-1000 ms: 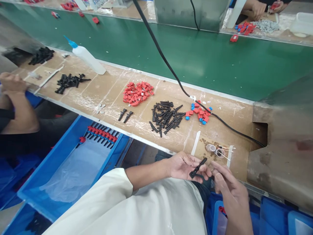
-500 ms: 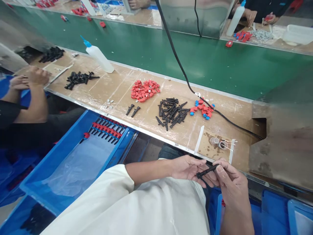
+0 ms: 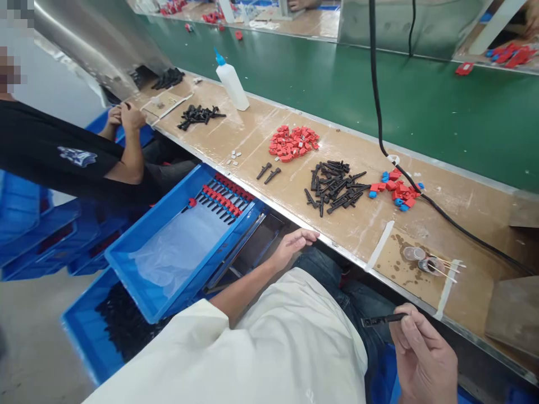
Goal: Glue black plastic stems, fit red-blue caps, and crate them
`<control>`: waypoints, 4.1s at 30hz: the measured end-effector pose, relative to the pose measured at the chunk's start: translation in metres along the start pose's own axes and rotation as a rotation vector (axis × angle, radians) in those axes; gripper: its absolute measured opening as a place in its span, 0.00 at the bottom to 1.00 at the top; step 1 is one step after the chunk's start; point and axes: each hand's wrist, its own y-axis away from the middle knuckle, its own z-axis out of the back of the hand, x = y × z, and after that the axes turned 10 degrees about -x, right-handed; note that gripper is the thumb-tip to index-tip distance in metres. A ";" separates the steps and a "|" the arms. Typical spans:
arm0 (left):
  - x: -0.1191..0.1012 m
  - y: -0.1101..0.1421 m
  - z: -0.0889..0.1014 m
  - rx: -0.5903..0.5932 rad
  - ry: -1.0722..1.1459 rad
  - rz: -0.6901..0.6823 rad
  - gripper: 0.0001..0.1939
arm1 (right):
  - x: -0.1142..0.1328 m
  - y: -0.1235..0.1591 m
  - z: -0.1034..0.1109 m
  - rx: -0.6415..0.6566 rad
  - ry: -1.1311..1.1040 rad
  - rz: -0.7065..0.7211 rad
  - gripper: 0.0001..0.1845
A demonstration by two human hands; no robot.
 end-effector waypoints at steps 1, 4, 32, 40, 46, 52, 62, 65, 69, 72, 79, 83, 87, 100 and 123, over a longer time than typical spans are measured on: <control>0.003 0.000 -0.001 -0.006 -0.027 -0.017 0.26 | -0.002 0.001 -0.001 0.003 0.008 0.001 0.12; 0.007 0.008 -0.002 -0.091 -0.226 -0.119 0.22 | -0.005 0.005 0.000 -0.012 0.040 0.008 0.12; -0.077 -0.061 0.021 0.462 -1.700 -0.351 0.15 | -0.015 0.002 0.009 0.067 0.057 -0.101 0.12; -0.085 -0.066 0.043 0.508 -1.469 -0.267 0.14 | -0.016 0.004 -0.001 0.046 0.019 -0.081 0.14; -0.083 -0.085 0.066 0.166 -1.310 -0.434 0.19 | -0.015 0.004 -0.004 0.039 -0.015 -0.088 0.15; -0.054 -0.056 0.047 0.342 -1.560 -0.583 0.35 | -0.015 0.005 -0.002 0.003 -0.008 -0.064 0.16; -0.055 -0.045 0.034 0.094 -1.219 -0.498 0.27 | -0.009 0.001 -0.016 -0.071 -0.103 -0.113 0.16; -0.064 -0.016 0.012 -0.041 -0.880 -0.445 0.20 | -0.003 -0.001 -0.018 -0.122 -0.131 -0.107 0.18; -0.059 0.011 -0.039 0.300 -0.307 0.091 0.23 | 0.004 0.000 -0.020 -0.150 -0.122 -0.055 0.18; -0.046 0.009 -0.077 0.486 -0.018 0.417 0.28 | 0.008 0.001 -0.020 -0.146 -0.094 -0.024 0.18; -0.049 -0.002 -0.116 0.781 0.005 0.552 0.32 | 0.012 0.002 -0.016 -0.230 -0.056 0.055 0.18; -0.053 0.004 -0.117 0.821 -0.003 0.562 0.32 | 0.007 0.000 -0.017 -0.306 -0.061 0.074 0.18; -0.048 0.005 -0.116 0.731 0.034 0.586 0.31 | 0.003 -0.003 -0.019 -0.313 -0.030 0.081 0.18; -0.032 -0.020 -0.130 0.802 0.019 0.795 0.27 | 0.011 -0.024 -0.013 0.123 0.073 -0.135 0.20; -0.038 -0.024 -0.120 0.710 0.180 0.753 0.29 | 0.005 -0.010 -0.010 0.256 0.220 -0.132 0.21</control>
